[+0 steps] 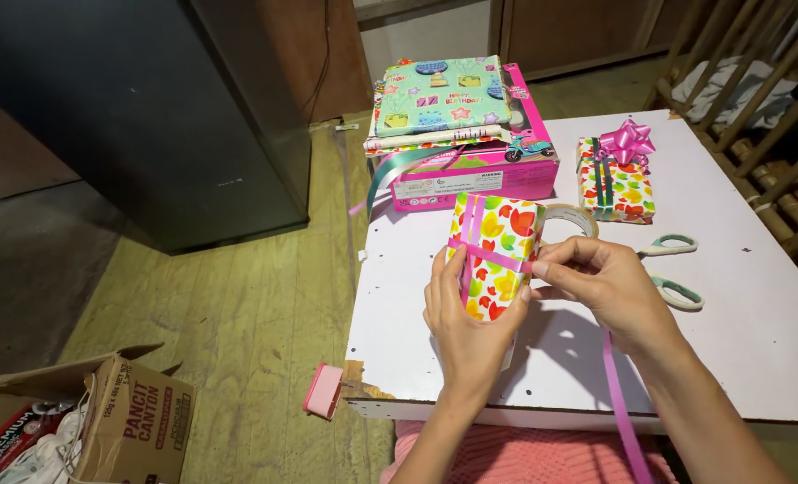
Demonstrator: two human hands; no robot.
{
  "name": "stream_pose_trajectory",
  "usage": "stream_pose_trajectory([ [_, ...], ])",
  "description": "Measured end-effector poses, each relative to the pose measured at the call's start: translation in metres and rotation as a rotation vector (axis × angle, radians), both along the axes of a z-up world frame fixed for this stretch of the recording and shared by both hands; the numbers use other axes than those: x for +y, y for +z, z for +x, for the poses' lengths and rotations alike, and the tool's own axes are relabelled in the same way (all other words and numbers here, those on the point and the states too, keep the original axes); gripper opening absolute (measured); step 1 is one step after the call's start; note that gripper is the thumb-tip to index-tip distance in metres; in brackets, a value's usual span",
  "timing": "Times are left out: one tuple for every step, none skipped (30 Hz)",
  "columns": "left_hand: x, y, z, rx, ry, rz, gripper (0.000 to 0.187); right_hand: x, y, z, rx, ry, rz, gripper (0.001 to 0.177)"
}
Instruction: The person wraps a small gift box with patterned paper, ties a pink ribbon, and cuts the excess with scissors. They then prepare to wrap a larger toy box by unfolding wrapping paper and positioning the box on the table.
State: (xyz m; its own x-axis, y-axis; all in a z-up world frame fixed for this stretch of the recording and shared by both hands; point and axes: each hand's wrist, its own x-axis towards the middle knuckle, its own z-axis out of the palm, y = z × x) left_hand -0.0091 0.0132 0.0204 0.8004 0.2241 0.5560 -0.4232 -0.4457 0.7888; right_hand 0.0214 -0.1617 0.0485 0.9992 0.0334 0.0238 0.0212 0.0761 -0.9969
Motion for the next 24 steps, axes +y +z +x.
stream_pose_trajectory([
  [0.0000,0.0006,0.0001,0.005,0.003,0.007,0.086,0.0000,-0.0004,0.0004,-0.001,-0.001,0.006,0.015],
  [-0.0002,0.0011,0.0000,0.010,0.006,0.014,0.086,0.0001,-0.0010,0.0002,-0.001,-0.001,0.013,0.015],
  [-0.0003,0.0011,-0.0003,0.015,0.009,0.021,0.086,0.0001,-0.0019,0.0000,-0.002,-0.002,0.019,0.015],
  [-0.0004,0.0011,-0.0006,0.011,0.013,0.024,0.086,0.0001,-0.0029,0.0001,-0.006,0.002,0.022,0.015],
  [-0.0006,0.0011,-0.0010,0.008,0.016,0.026,0.086,-0.0002,-0.0034,0.0000,-0.009,0.004,0.024,0.015],
  [-0.0007,0.0012,-0.0013,0.005,0.019,0.028,0.086,-0.0005,-0.0038,0.0000,-0.011,0.007,0.027,0.015],
  [-0.0007,0.0012,-0.0015,0.006,0.014,0.023,0.086,-0.0008,-0.0041,0.0001,-0.009,0.005,0.027,0.015],
  [-0.0006,0.0012,-0.0018,0.007,0.009,0.017,0.086,-0.0011,-0.0042,0.0001,-0.007,0.003,0.027,0.015],
  [-0.0005,0.0013,-0.0019,0.007,0.004,0.011,0.086,-0.0012,-0.0040,0.0003,-0.005,0.002,0.026,0.015],
  [-0.0006,0.0014,-0.0020,0.005,0.004,0.009,0.086,-0.0012,-0.0036,0.0003,-0.008,0.002,0.027,0.015],
  [-0.0004,0.0015,-0.0020,0.002,0.004,0.006,0.086,-0.0010,-0.0032,0.0004,-0.012,0.003,0.027,0.015],
  [-0.0003,0.0015,-0.0021,-0.001,0.005,0.003,0.086,-0.0006,-0.0026,0.0005,-0.016,0.004,0.027,0.015],
  [-0.0002,0.0014,-0.0023,0.006,0.005,-0.002,0.085,-0.0002,-0.0022,0.0004,-0.013,0.002,0.022,0.014],
  [-0.0003,0.0012,-0.0025,0.013,0.005,-0.008,0.085,0.0003,-0.0018,0.0005,-0.010,0.000,0.016,0.014],
  [-0.0005,0.0011,-0.0027,0.021,0.004,-0.013,0.084,0.0007,-0.0014,0.0008,-0.007,-0.003,0.010,0.014],
  [-0.0007,0.0008,-0.0026,0.014,0.003,-0.026,0.083,0.0012,-0.0014,0.0011,0.003,-0.011,0.006,0.013],
  [-0.0008,0.0004,-0.0025,0.006,0.002,-0.039,0.082,0.0018,-0.0018,0.0015,0.013,-0.020,0.002,0.013],
  [-0.0009,0.0000,-0.0025,-0.001,0.001,-0.052,0.082,0.0021,-0.0025,0.0019,0.023,-0.028,-0.002,0.013],
  [-0.0008,-0.0002,-0.0027,-0.003,-0.018,-0.080,0.080,0.0022,-0.0033,0.0024,0.029,-0.032,0.006,0.013],
  [-0.0006,-0.0003,-0.0029,-0.004,-0.037,-0.108,0.079,0.0019,-0.0042,0.0031,0.036,-0.035,0.014,0.013],
  [-0.0005,-0.0001,-0.0029,-0.005,-0.057,-0.136,0.078,0.0011,-0.0052,0.0037,0.042,-0.039,0.022,0.015],
  [0.0003,0.0005,-0.0023,-0.014,-0.086,-0.155,0.076,0.0003,-0.0065,0.0049,0.054,-0.025,0.044,0.015],
  [0.0015,0.0010,-0.0017,-0.023,-0.116,-0.175,0.075,-0.0012,-0.0078,0.0060,0.065,-0.013,0.065,0.015],
  [0.0024,0.0017,-0.0014,-0.032,-0.146,-0.194,0.074,-0.0028,-0.0093,0.0071,0.076,0.000,0.085,0.016],
])
